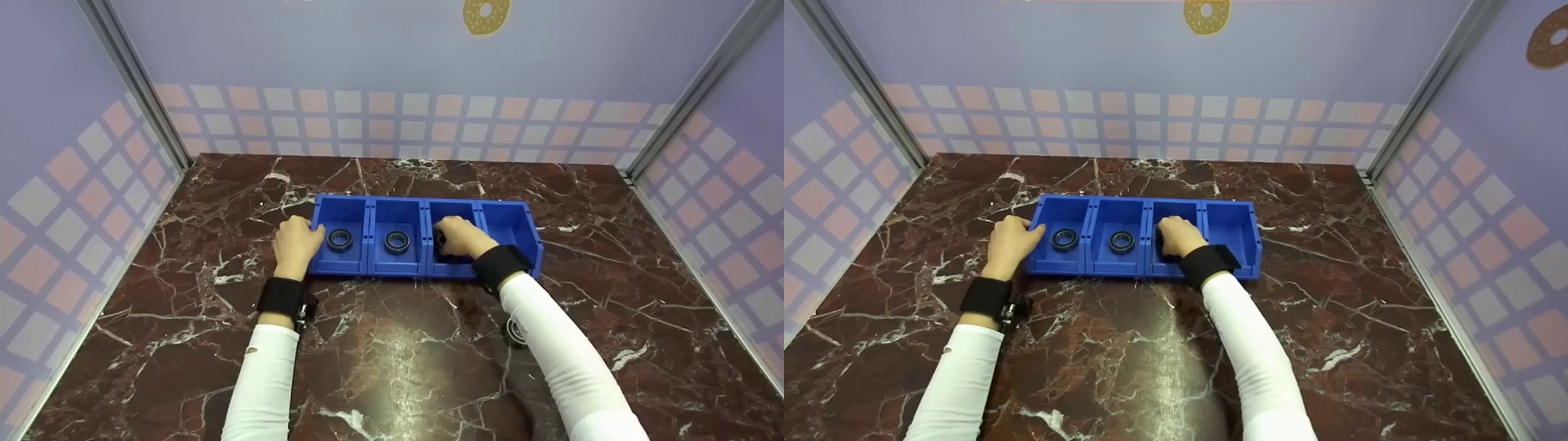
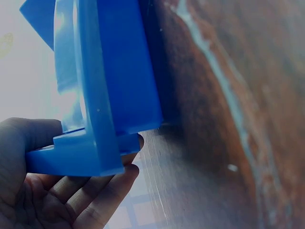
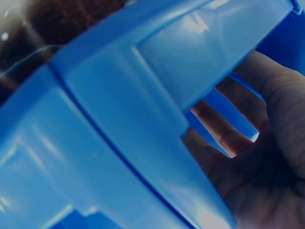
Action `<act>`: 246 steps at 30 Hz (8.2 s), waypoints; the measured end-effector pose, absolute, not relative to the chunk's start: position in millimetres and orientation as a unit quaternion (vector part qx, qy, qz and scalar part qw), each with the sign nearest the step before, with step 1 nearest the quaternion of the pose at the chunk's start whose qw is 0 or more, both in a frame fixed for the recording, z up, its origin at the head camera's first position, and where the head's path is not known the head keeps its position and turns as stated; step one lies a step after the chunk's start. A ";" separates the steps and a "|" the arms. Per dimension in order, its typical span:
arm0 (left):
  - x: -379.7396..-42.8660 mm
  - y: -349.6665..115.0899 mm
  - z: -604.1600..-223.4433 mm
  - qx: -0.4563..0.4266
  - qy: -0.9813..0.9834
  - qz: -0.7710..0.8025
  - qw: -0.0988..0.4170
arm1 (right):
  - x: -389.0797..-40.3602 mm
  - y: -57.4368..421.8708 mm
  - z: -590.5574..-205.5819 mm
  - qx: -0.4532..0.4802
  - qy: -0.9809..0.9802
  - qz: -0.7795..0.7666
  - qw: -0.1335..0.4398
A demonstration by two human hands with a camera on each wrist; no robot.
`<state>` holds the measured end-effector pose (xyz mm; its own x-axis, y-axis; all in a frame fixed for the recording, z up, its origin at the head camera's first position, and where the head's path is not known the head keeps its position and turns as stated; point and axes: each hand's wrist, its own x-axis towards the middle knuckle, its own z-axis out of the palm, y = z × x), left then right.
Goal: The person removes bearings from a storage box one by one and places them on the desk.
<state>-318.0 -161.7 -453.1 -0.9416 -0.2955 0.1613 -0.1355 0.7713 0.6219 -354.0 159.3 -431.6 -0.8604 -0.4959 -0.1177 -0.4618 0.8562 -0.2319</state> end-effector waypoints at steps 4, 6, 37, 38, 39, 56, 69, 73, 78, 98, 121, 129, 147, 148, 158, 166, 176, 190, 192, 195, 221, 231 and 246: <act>-317.7 -161.3 -452.6 0.118 -0.932 -0.320 0.126 | -353.9 159.5 -432.1 -0.252 0.959 -0.098 0.084; -317.9 -161.4 -452.6 0.118 -0.932 -0.319 0.125 | -353.8 159.6 -432.4 -0.254 0.959 -0.097 0.083; -318.7 -161.5 -453.3 0.116 -0.935 -0.310 0.129 | -354.6 159.6 -433.6 -0.249 0.960 -0.099 0.086; -318.7 -161.5 -453.2 0.116 -0.935 -0.310 0.129 | -354.4 159.6 -433.4 -0.249 0.960 -0.098 0.086; -318.6 -161.6 -453.1 0.115 -0.935 -0.310 0.129 | -354.2 159.6 -433.3 -0.248 0.960 -0.097 0.085; -318.0 -161.1 -451.7 0.114 -0.936 -0.308 0.129 | -349.4 160.5 -432.4 -0.259 0.959 -0.092 0.070; -318.7 -162.1 -452.2 0.120 -0.936 -0.310 0.118 | -347.8 159.4 -421.2 -0.252 0.960 -0.092 0.082; -318.0 -162.6 -452.9 0.120 -0.935 -0.312 0.122 | -347.1 158.9 -417.4 -0.252 0.960 -0.092 0.086; -317.7 -162.1 -452.4 0.118 -0.935 -0.313 0.121 | -343.6 159.0 -411.6 -0.254 0.959 -0.091 0.083; -319.2 -162.5 -453.5 0.118 -0.935 -0.311 0.123 | -338.0 161.6 -394.8 -0.241 0.963 -0.097 0.074; -319.2 -161.9 -453.5 0.118 -0.933 -0.314 0.130 | -332.9 164.9 -376.6 -0.260 0.959 -0.092 0.059; -319.0 -162.6 -453.8 0.115 -0.935 -0.312 0.126 | -330.9 165.2 -371.6 -0.260 0.959 -0.095 0.058; -319.6 -162.4 -453.2 0.127 -0.935 -0.313 0.114 | -328.9 169.0 -369.0 -0.258 0.960 -0.101 0.050; -319.5 -162.3 -453.4 0.127 -0.934 -0.313 0.115 | -328.6 169.2 -368.4 -0.259 0.959 -0.102 0.050; -319.0 -162.4 -453.9 0.117 -0.936 -0.311 0.118 | -323.7 171.4 -362.2 -0.267 0.958 -0.096 0.047; -318.3 -162.3 -452.5 0.123 -0.935 -0.313 0.115 | -317.8 169.7 -359.1 -0.274 0.956 -0.094 0.044; -318.3 -162.3 -452.5 0.120 -0.935 -0.311 0.119 | -308.3 168.4 -356.1 -0.280 0.955 -0.092 0.038; -318.8 -161.2 -452.5 0.119 -0.935 -0.311 0.120 | -294.7 172.6 -350.4 -0.282 0.952 -0.107 0.039; -318.8 -161.1 -451.9 0.120 -0.935 -0.312 0.117 | -292.5 173.2 -350.0 -0.278 0.954 -0.108 0.041; -318.9 -161.1 -451.6 0.120 -0.935 -0.313 0.116 | -289.1 174.2 -349.4 -0.275 0.955 -0.108 0.039; -318.0 -162.4 -451.4 0.124 -0.935 -0.312 0.114 | -264.0 176.3 -352.5 -0.301 0.949 -0.095 0.015; -318.9 -162.5 -452.0 0.120 -0.935 -0.313 0.116 | -254.5 178.2 -359.9 -0.322 0.942 -0.098 -0.003; -318.6 -161.9 -452.4 0.119 -0.934 -0.314 0.118 | -236.3 178.1 -367.8 -0.320 0.942 -0.095 0.022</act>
<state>-318.6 -161.9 -452.4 -0.9436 -0.2972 0.1460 -0.1488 0.7745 0.6149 -236.3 178.1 -367.8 -0.7936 -0.6081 0.0187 -0.5996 0.7766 -0.1931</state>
